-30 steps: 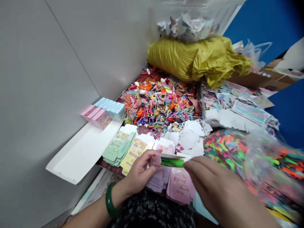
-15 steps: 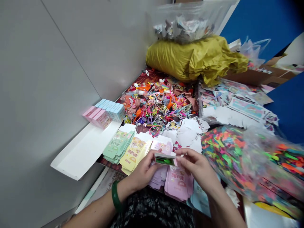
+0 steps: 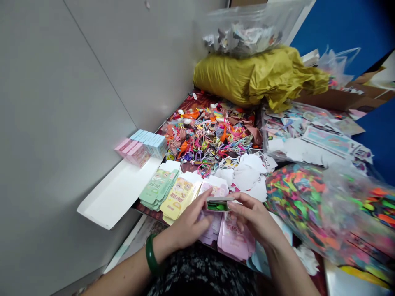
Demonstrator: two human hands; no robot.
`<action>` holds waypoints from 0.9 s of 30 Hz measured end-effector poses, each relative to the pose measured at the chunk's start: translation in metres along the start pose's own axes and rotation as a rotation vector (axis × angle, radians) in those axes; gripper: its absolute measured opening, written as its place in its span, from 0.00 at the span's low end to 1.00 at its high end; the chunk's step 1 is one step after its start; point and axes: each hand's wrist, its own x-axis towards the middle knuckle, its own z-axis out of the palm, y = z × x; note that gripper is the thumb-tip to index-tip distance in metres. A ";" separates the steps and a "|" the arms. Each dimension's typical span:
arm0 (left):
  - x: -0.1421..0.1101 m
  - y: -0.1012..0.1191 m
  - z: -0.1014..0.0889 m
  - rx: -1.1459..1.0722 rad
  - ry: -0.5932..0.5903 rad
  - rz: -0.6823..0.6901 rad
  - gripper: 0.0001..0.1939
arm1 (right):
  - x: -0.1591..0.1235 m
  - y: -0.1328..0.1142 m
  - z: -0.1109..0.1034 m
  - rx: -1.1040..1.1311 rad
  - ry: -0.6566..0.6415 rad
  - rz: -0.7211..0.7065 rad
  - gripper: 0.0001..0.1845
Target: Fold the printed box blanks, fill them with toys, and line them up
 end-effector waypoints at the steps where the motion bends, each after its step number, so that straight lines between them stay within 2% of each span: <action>1: 0.000 0.000 -0.002 -0.071 -0.001 -0.021 0.28 | 0.001 0.001 0.001 0.020 0.011 0.005 0.18; 6: 0.007 0.006 -0.002 -0.241 0.102 -0.103 0.25 | 0.005 0.004 0.006 0.118 0.065 0.014 0.18; 12: 0.015 0.009 0.002 -0.472 0.127 -0.128 0.21 | 0.006 0.005 0.006 0.110 0.051 0.010 0.18; 15: 0.016 0.012 -0.001 -0.470 0.123 -0.129 0.17 | 0.007 0.004 0.006 0.077 0.043 -0.002 0.18; 19: 0.018 0.020 -0.006 -0.353 0.125 -0.108 0.14 | 0.008 0.004 0.009 0.019 0.030 -0.048 0.15; 21: 0.019 0.020 -0.007 -0.297 0.173 -0.044 0.14 | 0.007 0.006 0.010 -0.074 0.091 -0.197 0.11; 24: 0.018 0.015 -0.009 -0.160 0.263 0.177 0.07 | 0.001 0.010 0.009 -0.406 0.206 -0.624 0.05; 25: 0.017 0.013 -0.010 -0.100 0.274 0.253 0.05 | -0.001 0.011 0.008 -0.532 0.210 -0.754 0.04; 27: 0.014 0.008 -0.012 0.006 0.266 0.360 0.04 | -0.006 0.015 0.005 -0.722 0.178 -0.924 0.06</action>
